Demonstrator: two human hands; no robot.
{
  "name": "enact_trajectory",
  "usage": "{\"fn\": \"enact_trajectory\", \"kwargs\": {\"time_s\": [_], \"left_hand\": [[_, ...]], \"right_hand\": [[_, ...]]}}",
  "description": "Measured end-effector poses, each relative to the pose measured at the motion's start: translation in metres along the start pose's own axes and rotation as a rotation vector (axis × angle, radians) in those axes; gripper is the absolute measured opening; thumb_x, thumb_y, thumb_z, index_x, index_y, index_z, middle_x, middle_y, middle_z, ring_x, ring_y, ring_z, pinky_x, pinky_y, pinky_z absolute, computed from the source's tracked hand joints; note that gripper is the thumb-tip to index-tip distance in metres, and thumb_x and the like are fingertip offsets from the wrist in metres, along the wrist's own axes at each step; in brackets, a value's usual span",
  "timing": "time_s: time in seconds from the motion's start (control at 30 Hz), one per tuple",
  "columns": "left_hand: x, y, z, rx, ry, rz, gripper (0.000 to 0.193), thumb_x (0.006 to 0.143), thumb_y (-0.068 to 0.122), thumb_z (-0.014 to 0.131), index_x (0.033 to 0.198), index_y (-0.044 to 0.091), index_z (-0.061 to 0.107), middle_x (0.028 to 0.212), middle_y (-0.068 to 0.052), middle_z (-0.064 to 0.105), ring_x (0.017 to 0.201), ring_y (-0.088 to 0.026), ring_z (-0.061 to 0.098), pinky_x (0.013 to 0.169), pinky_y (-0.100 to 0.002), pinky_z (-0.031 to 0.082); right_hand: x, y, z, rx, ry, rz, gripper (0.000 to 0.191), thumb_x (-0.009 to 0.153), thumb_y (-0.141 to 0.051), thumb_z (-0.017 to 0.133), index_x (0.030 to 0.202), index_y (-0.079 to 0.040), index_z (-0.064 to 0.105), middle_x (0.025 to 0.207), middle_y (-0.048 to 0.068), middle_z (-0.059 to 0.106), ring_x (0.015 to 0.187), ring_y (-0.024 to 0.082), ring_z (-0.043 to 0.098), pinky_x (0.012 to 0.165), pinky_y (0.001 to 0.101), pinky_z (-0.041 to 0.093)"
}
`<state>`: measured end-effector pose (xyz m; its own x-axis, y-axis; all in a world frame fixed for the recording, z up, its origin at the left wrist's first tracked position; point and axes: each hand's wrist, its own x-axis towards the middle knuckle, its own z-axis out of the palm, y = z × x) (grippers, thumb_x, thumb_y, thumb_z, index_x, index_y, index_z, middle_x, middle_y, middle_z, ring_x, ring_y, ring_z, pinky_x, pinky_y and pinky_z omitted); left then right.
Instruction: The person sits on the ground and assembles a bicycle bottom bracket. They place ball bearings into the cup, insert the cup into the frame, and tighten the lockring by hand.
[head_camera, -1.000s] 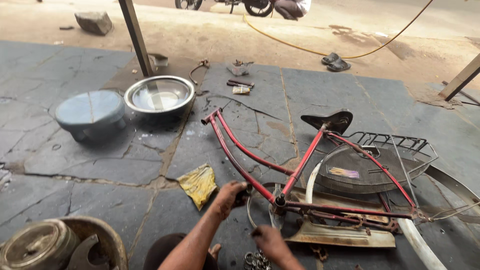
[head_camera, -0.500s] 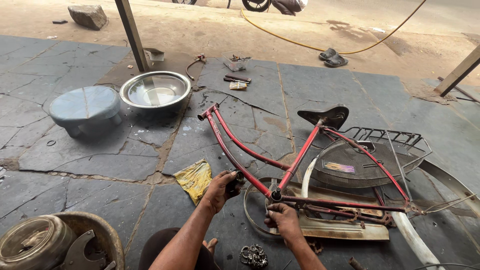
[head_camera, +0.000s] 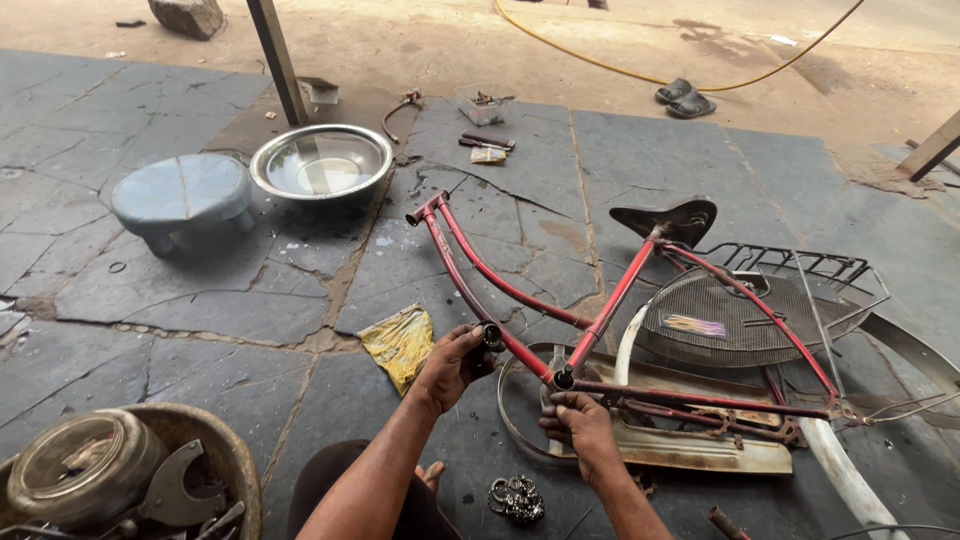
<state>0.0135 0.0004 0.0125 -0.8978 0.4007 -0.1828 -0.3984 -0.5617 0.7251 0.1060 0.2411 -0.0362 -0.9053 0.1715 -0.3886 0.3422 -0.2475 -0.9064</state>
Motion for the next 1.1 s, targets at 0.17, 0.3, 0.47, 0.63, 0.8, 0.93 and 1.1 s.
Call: {"fn": "enact_trajectory", "kwargs": {"time_s": [0.17,0.3,0.47,0.63,0.8,0.93,1.1], "left_hand": [[-0.002,-0.005,-0.001,0.059,-0.032,0.007,0.031,0.099,0.027,0.067,0.121,0.005,0.065,0.102,-0.005,0.070,0.084,-0.016,0.069,0.083,-0.038,0.060],[-0.001,-0.016,-0.001,0.062,-0.141,-0.055,0.039,0.095,0.028,0.065,0.127,0.005,0.064,0.112,-0.005,0.072,0.092,-0.016,0.071,0.084,-0.036,0.060],[-0.002,-0.032,-0.005,0.111,-0.243,-0.142,0.039,0.099,0.029,0.065,0.126,0.001,0.064,0.112,-0.009,0.073,0.090,-0.020,0.072,0.084,-0.035,0.060],[0.002,-0.037,-0.007,0.170,-0.260,-0.175,0.036,0.100,0.028,0.066,0.126,0.005,0.065,0.111,-0.005,0.073,0.090,-0.017,0.070,0.084,-0.033,0.059],[0.016,-0.046,-0.005,0.315,-0.219,-0.139,0.032,0.099,0.030,0.068,0.121,0.007,0.066,0.108,-0.002,0.072,0.092,-0.013,0.069,0.084,-0.030,0.056],[0.024,-0.059,-0.008,0.431,-0.271,-0.089,0.030,0.098,0.027,0.071,0.120,0.006,0.066,0.101,-0.003,0.069,0.092,-0.012,0.064,0.083,-0.029,0.053],[0.027,-0.077,-0.009,0.476,-0.339,-0.016,0.030,0.096,0.022,0.073,0.117,0.002,0.066,0.101,-0.004,0.068,0.093,-0.014,0.064,0.086,-0.032,0.055]], "right_hand": [[0.000,0.002,0.001,-0.020,0.019,-0.009,0.019,0.096,-0.005,0.057,0.113,0.001,0.064,0.097,0.016,0.075,0.083,0.025,0.075,0.075,0.0382,0.063],[0.002,0.007,0.003,0.004,0.007,-0.093,0.018,0.101,-0.009,0.055,0.113,0.001,0.063,0.095,0.015,0.074,0.082,0.025,0.073,0.077,0.0384,0.063],[0.001,0.011,-0.001,0.114,-0.023,-0.226,0.018,0.096,0.000,0.053,0.112,-0.001,0.061,0.096,0.014,0.074,0.077,0.022,0.072,0.069,0.0361,0.060],[-0.005,0.001,-0.002,0.139,-0.019,-0.198,0.015,0.101,-0.003,0.054,0.114,-0.003,0.061,0.094,0.013,0.072,0.077,0.021,0.072,0.066,0.0320,0.058],[-0.007,-0.001,0.009,0.143,-0.062,-0.094,0.015,0.100,-0.007,0.058,0.113,-0.002,0.060,0.095,0.012,0.074,0.079,0.022,0.074,0.068,0.0323,0.060],[-0.005,0.004,0.013,0.164,-0.092,-0.002,0.013,0.100,-0.012,0.060,0.109,-0.003,0.062,0.092,0.013,0.074,0.076,0.023,0.074,0.066,0.0348,0.061],[0.001,0.015,0.005,0.202,-0.093,0.012,0.014,0.103,-0.016,0.062,0.104,-0.002,0.066,0.088,0.012,0.073,0.072,0.023,0.072,0.062,0.0354,0.057]]}}
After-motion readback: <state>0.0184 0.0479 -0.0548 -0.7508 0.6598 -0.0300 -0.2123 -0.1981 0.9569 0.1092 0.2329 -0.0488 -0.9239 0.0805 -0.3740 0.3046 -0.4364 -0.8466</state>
